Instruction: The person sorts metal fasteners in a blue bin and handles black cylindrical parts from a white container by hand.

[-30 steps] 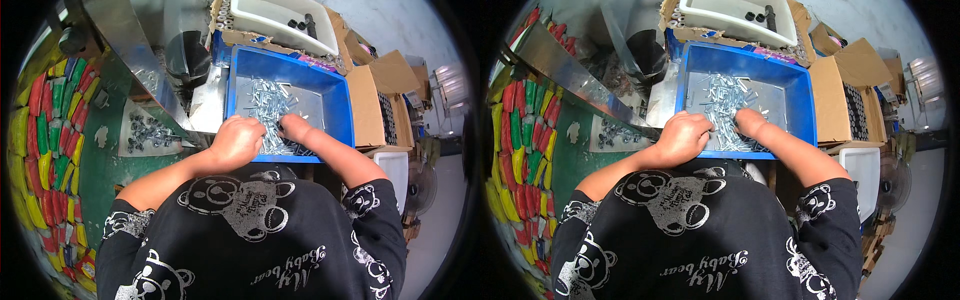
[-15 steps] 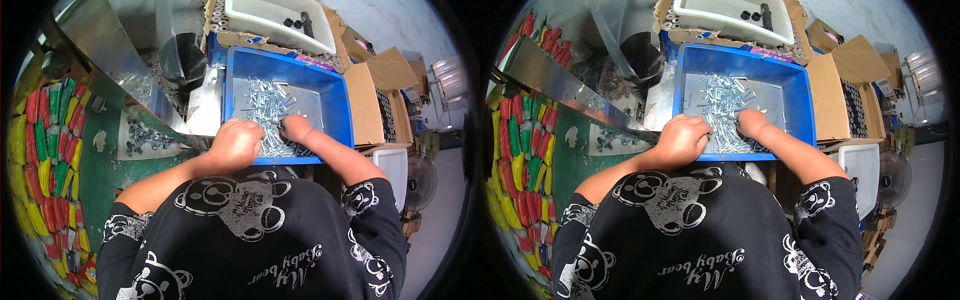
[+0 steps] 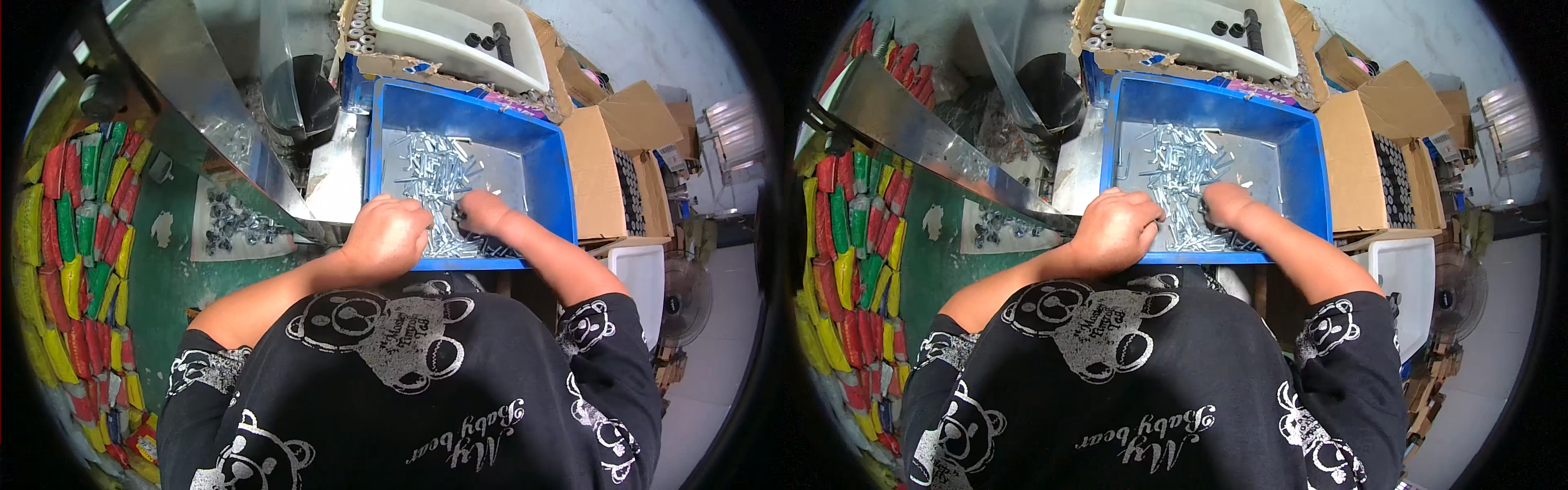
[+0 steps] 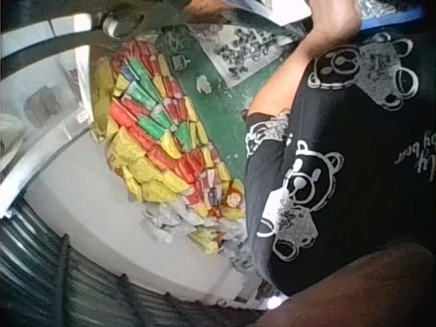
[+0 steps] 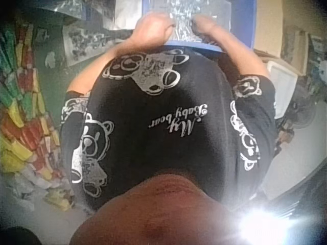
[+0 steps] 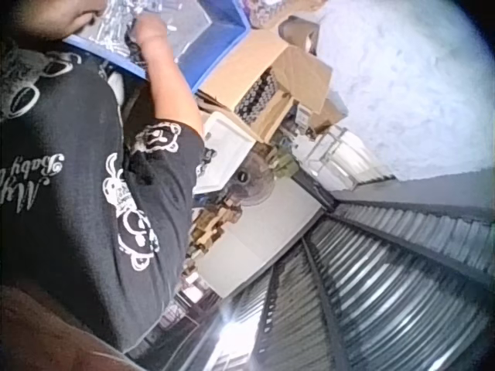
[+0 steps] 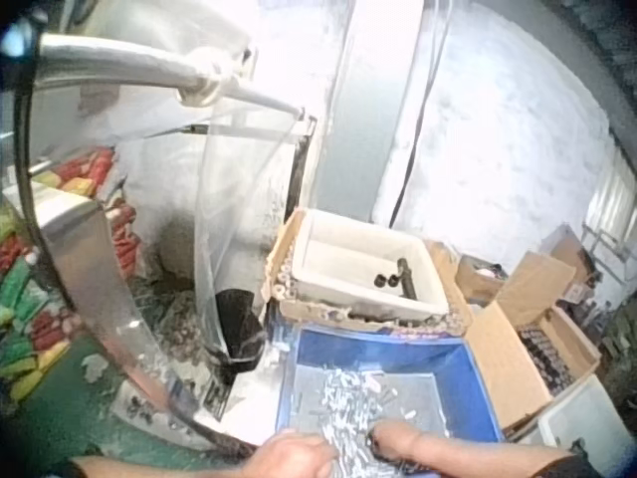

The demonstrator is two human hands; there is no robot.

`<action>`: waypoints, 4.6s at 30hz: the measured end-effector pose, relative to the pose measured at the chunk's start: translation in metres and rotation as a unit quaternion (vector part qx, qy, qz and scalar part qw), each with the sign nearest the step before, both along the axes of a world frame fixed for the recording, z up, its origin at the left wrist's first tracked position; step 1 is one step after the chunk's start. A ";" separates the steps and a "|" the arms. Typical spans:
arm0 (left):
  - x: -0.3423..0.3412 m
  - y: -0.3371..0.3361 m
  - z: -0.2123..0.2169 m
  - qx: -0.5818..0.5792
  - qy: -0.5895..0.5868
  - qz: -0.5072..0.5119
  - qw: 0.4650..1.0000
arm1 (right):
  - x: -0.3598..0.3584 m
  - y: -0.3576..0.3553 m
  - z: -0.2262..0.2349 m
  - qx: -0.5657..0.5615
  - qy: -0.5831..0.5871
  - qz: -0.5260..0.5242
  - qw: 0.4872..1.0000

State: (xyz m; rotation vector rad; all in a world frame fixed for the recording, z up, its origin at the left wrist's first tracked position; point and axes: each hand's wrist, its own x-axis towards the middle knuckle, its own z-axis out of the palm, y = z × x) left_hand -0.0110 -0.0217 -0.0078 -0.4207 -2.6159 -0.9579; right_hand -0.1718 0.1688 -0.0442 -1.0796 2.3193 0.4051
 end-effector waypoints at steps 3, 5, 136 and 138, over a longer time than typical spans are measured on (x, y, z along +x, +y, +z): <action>0.000 -0.001 0.000 -0.011 -0.012 0.003 1.000 | -0.024 0.015 0.023 -0.138 -0.282 -0.256 0.914; 0.000 -0.001 0.001 -0.011 -0.023 -0.007 1.000 | -0.030 0.020 0.033 -0.235 -0.444 -0.321 0.803; -0.001 -0.003 -0.007 0.009 0.040 -0.016 0.999 | -0.307 -0.131 0.123 -0.014 0.295 -0.222 0.929; 0.000 -0.003 -0.007 0.011 0.040 -0.009 0.999 | -0.282 -0.132 0.138 -0.077 0.317 -0.202 0.923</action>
